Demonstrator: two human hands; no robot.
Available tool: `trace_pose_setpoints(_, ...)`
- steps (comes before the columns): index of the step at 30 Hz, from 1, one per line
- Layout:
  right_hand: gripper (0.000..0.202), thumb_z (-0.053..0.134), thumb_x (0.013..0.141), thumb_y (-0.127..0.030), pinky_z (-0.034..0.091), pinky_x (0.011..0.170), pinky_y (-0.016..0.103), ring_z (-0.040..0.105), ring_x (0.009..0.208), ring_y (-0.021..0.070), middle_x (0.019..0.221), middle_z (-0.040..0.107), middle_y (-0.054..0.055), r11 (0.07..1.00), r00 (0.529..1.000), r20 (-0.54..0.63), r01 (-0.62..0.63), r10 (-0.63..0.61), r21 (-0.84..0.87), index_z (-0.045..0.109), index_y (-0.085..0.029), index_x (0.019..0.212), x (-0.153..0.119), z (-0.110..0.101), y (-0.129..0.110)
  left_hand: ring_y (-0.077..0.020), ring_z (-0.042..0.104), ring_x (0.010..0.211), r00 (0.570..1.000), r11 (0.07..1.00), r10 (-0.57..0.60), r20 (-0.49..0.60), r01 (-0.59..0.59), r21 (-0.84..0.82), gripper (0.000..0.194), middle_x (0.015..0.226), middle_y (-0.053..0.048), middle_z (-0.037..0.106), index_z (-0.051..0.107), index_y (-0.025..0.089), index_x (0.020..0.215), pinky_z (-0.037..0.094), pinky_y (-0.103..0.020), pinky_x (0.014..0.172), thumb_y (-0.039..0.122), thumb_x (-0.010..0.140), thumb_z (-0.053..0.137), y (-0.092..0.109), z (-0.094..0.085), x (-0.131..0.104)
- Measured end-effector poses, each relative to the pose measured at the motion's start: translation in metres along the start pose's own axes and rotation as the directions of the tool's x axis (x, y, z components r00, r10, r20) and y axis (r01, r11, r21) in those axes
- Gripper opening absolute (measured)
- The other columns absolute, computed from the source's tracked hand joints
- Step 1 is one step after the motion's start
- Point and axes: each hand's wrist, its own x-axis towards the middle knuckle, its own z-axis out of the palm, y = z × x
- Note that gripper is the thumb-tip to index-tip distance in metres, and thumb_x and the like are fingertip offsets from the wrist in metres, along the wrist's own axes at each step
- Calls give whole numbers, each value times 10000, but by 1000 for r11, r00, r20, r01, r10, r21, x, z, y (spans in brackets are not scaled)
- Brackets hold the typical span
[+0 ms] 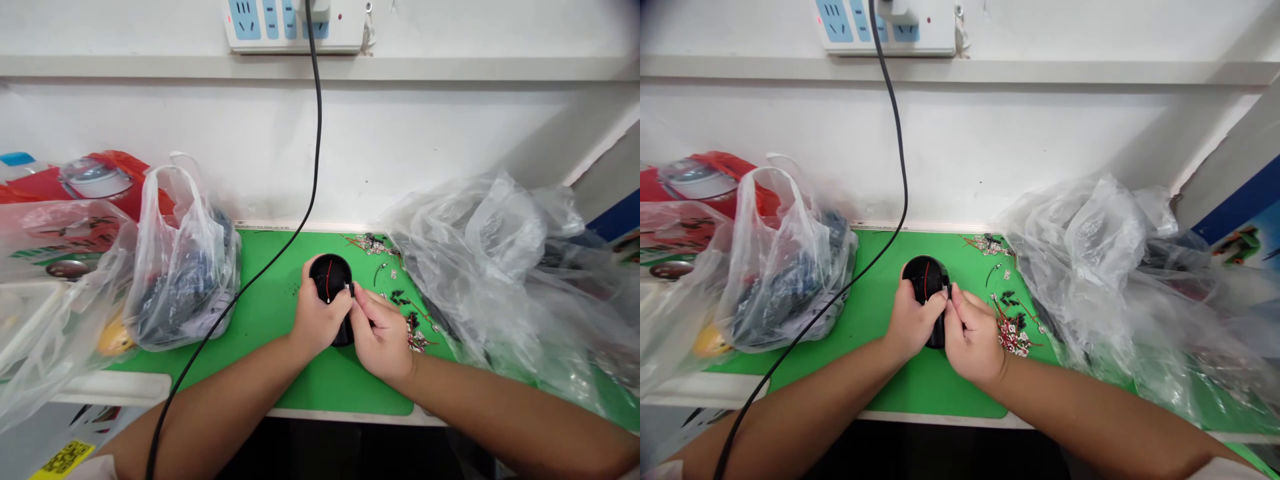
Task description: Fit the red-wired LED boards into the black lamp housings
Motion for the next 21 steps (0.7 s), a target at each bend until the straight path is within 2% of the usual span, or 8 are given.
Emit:
trace_pose_setpoints(5, 393, 445, 905, -113, 486, 629, 309, 535, 634, 151, 708, 588, 35, 995, 996, 3, 93, -93, 38, 602, -201, 1254, 3, 1, 0, -135, 553, 708, 996, 993, 85, 14, -86, 82, 465, 889, -2, 589, 487, 196, 1109, 469, -266, 683, 127, 674, 636, 1, -1, -1)
trace_pose_setpoints(9, 413, 467, 896, -111, 482, 623, 304, 517, 629, 148, 690, 564, 27, 992, 994, 13, 108, -109, 57, 584, -199, 1282, 6, -1, 3, -147, 564, 756, 991, 986, 134, -5, -133, 102, 500, 913, -8, 587, 468, 197, 1160, 476, -280, 741, 132, 692, 632, 4, -3, 0)
trace_pose_setpoints(11, 382, 484, 902, -147, 508, 669, 320, 561, 673, 161, 704, 587, 35, 996, 998, 36, 58, -61, 74, 610, -213, 1256, 7, -3, 3, -158, 578, 793, 989, 986, 148, 7, -148, 72, 487, 926, -12, 597, 465, 205, 1170, 480, -291, 773, 148, 714, 629, 6, -4, 0)
trace_pose_setpoints(15, 290, 527, 906, -250, 540, 793, 366, 643, 861, 213, 808, 673, 64, 981, 991, 62, -123, 114, 150, 690, -250, 1146, 10, -7, 2, -176, 591, 932, 979, 979, 202, 11, -203, 11, 461, 1058, -36, 599, 471, 223, 1158, 468, -308, 872, 156, 729, 627, 9, -5, 2)
trace_pose_setpoints(21, 281, 614, 857, -346, 558, 857, 398, 674, 908, 218, 1076, 710, 65, 868, 927, 113, -375, 357, 327, 711, -248, 1102, 13, -6, 2, -157, 595, 898, 990, 989, 140, 18, -139, -54, 500, 1050, -24, 602, 460, 225, 1173, 470, -294, 853, 165, 712, 645, 5, -2, 5)
